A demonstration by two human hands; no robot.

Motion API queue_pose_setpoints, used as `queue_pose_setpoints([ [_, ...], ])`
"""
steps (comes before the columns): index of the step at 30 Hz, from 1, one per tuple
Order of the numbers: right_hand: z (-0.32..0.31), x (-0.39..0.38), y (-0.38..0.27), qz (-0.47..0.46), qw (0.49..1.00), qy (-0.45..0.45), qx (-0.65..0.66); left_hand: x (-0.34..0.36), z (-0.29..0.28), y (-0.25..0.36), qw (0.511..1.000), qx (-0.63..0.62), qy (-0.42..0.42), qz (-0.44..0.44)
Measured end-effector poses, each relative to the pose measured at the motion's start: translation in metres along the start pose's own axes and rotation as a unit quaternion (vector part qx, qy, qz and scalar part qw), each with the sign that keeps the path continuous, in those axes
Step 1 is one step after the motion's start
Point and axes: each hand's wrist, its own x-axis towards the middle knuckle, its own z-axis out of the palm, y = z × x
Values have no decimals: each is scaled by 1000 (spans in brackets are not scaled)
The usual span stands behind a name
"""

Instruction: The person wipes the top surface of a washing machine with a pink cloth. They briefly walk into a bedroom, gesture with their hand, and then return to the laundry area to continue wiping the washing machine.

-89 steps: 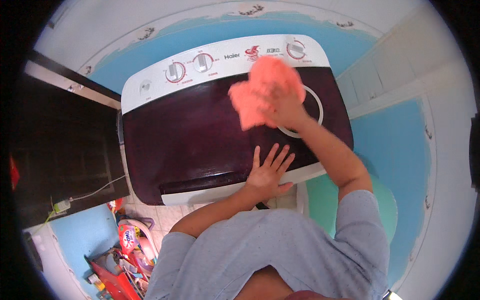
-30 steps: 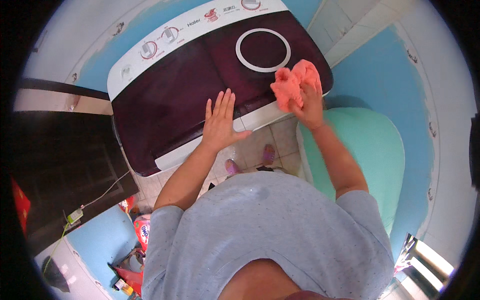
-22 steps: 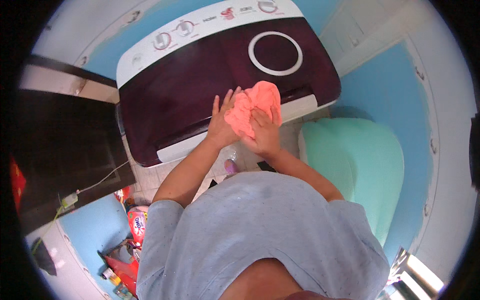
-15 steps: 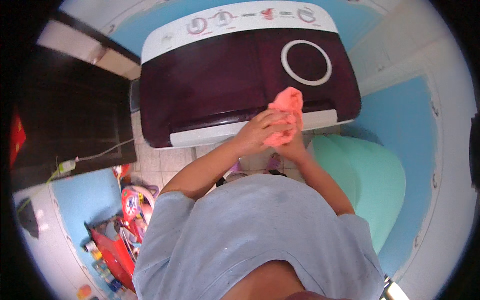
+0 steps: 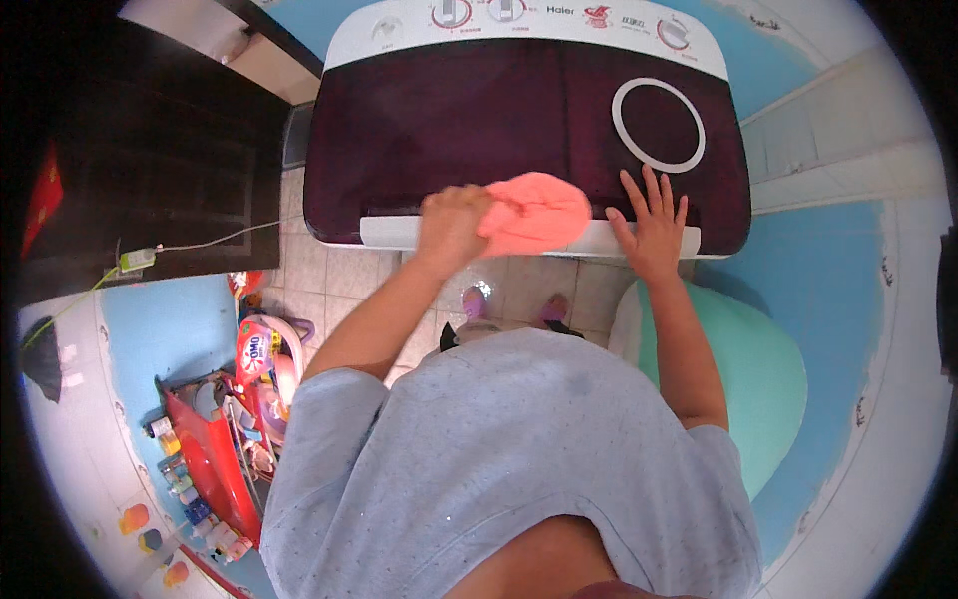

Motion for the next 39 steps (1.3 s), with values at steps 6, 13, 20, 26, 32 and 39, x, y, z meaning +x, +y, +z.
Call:
queue_pose_setpoints([
  [6, -4, 1, 3, 3, 1000, -26, -14, -29, -48, -72, 977, 179, -43, -106],
  [13, 4, 1, 4, 4, 1000, -15, -24, 3, -13, 27, 987, 47, -152, -35],
  [20, 3, 3, 5, 8, 997, -55, -54, 25, 36, 67, 996, -78, 9, 46],
  [26, 5, 2, 8, 0, 995, -57, -76, -10, 6, -9, 997, -15, 12, -79],
  [32, 5, 2, 10, -11, 997, -53, -62, -56, -22, -116, 961, 82, 166, -207],
  [39, 1, 3, 4, -4, 997, -52, -60, -28, -47, -167, 857, -19, 451, -250],
])
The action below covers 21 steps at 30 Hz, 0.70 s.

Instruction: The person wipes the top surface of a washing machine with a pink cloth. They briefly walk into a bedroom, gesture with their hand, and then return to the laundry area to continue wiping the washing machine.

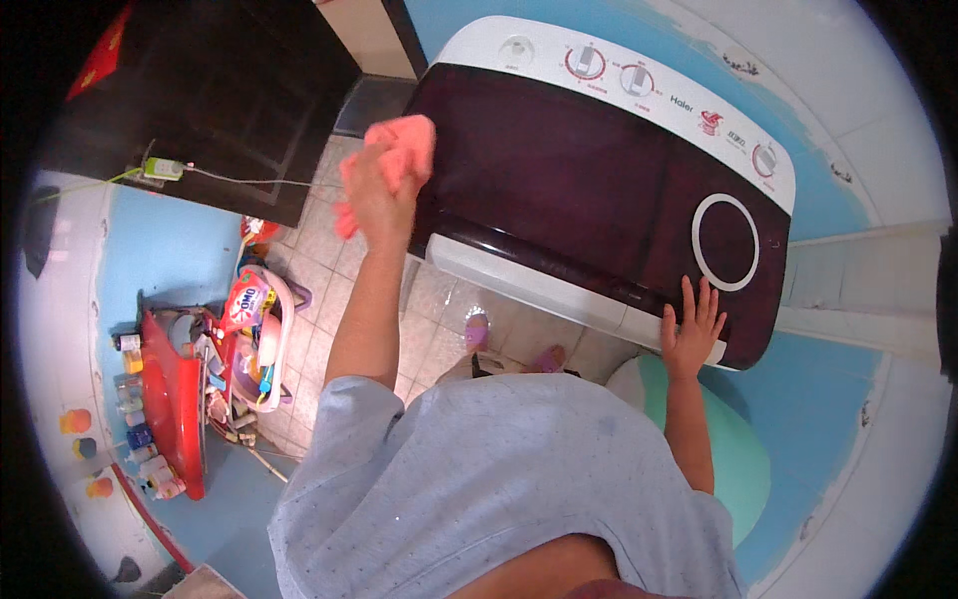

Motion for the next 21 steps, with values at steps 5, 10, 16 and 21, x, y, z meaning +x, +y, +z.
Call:
queue_pose_setpoints([
  [5, -3, 0, -2, 3, 1000, -7, 1, -56, 81, 115, 938, -189, -287, 49],
  [10, -2, -1, -1, -5, 1000, 1, 4, -88, 124, 229, 786, -333, -474, 215],
  [16, -5, 0, -3, 9, 1000, -22, 1, -29, 193, 191, 875, -31, -290, 386],
  [21, -9, 0, -6, 10, 999, -37, -3, 10, 202, 96, 952, 104, -215, 192],
])
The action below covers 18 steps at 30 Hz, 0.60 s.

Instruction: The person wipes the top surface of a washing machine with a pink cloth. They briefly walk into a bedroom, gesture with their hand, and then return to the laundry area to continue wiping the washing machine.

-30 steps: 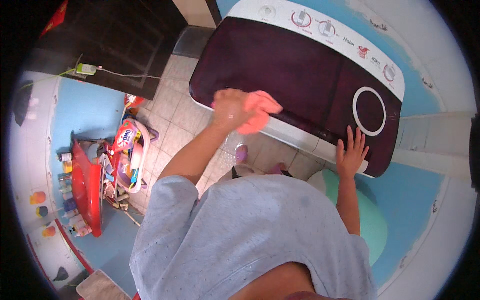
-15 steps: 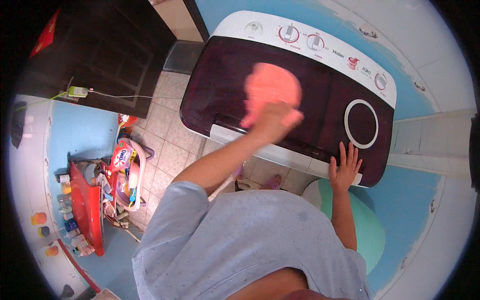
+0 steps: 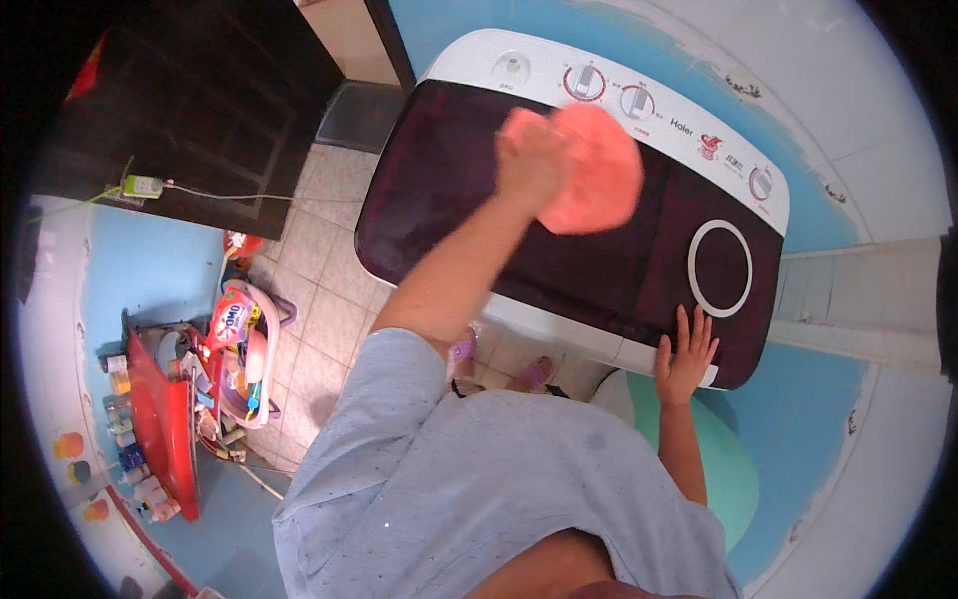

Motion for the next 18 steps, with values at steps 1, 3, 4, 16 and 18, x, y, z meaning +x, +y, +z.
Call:
queue_pose_setpoints([
  [1, -1, 0, 0, -3, 1000, 2, 2, 9, -5, -37, 987, 88, -120, -65],
  [3, 0, 0, 0, -7, 1000, 9, 6, -4, -31, -118, 984, 51, -107, -137],
  [4, 0, 0, 0, -4, 1000, 5, 7, -11, -43, -148, 969, 82, -133, -193],
  [16, 4, 3, 2, -29, 999, 27, 7, -148, -123, -50, 970, 16, -127, -208],
  [18, 5, 2, 2, -14, 1000, 5, 6, -111, -104, -53, 960, -41, -118, -249],
])
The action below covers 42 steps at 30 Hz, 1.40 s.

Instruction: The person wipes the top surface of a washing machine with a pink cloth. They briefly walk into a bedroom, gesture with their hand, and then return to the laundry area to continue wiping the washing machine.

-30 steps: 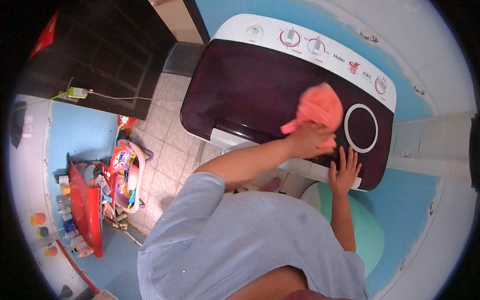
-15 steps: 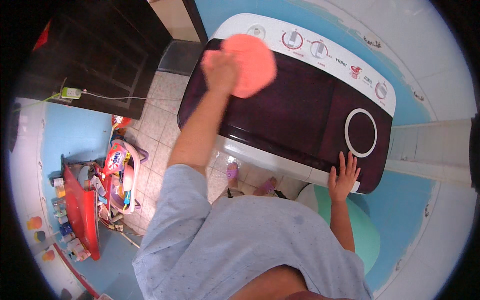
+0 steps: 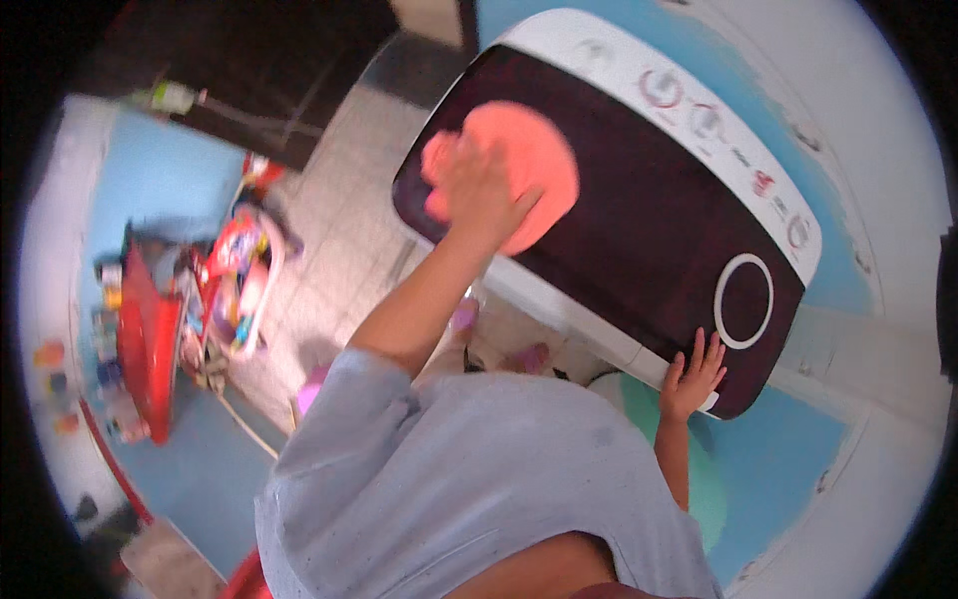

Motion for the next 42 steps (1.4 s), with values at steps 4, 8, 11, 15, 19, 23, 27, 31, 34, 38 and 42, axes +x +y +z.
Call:
queue_pose_setpoints([
  [4, -4, 1, 0, -17, 1000, -16, -6, 35, 35, 23, 993, 4, 115, -30],
  [8, -12, 9, 7, -100, 994, -18, -50, 34, 48, 21, 981, -66, 179, -27],
  [11, -12, 16, 15, -133, 990, -17, -33, 32, 44, 21, 976, -103, 189, -29],
  [15, -6, 19, 22, -100, 994, -38, -16, 34, 42, 22, 978, -87, 183, -43],
  [19, -2, 19, 23, -92, 995, -32, -15, 31, 47, 22, 978, -90, 185, -38],
  [23, -4, 21, 22, -93, 994, -52, -36, 31, 44, 20, 969, -102, 223, -23],
  [27, -5, 20, 21, -85, 994, -63, -32, 41, 36, 3, 982, -1, 186, 34],
  [31, -6, 19, 19, -82, 995, -44, -30, 72, 32, -26, 994, 35, 104, 12],
  [34, -10, 18, 16, -61, 996, -57, -34, 109, 29, -30, 994, 96, 59, -17],
  [38, -16, 19, 11, -43, 997, -59, -20, 170, 31, -11, 996, 63, 59, 6],
  [42, -19, 21, 7, -41, 998, -54, -7, 222, 46, 4, 995, 34, 89, 20],
])
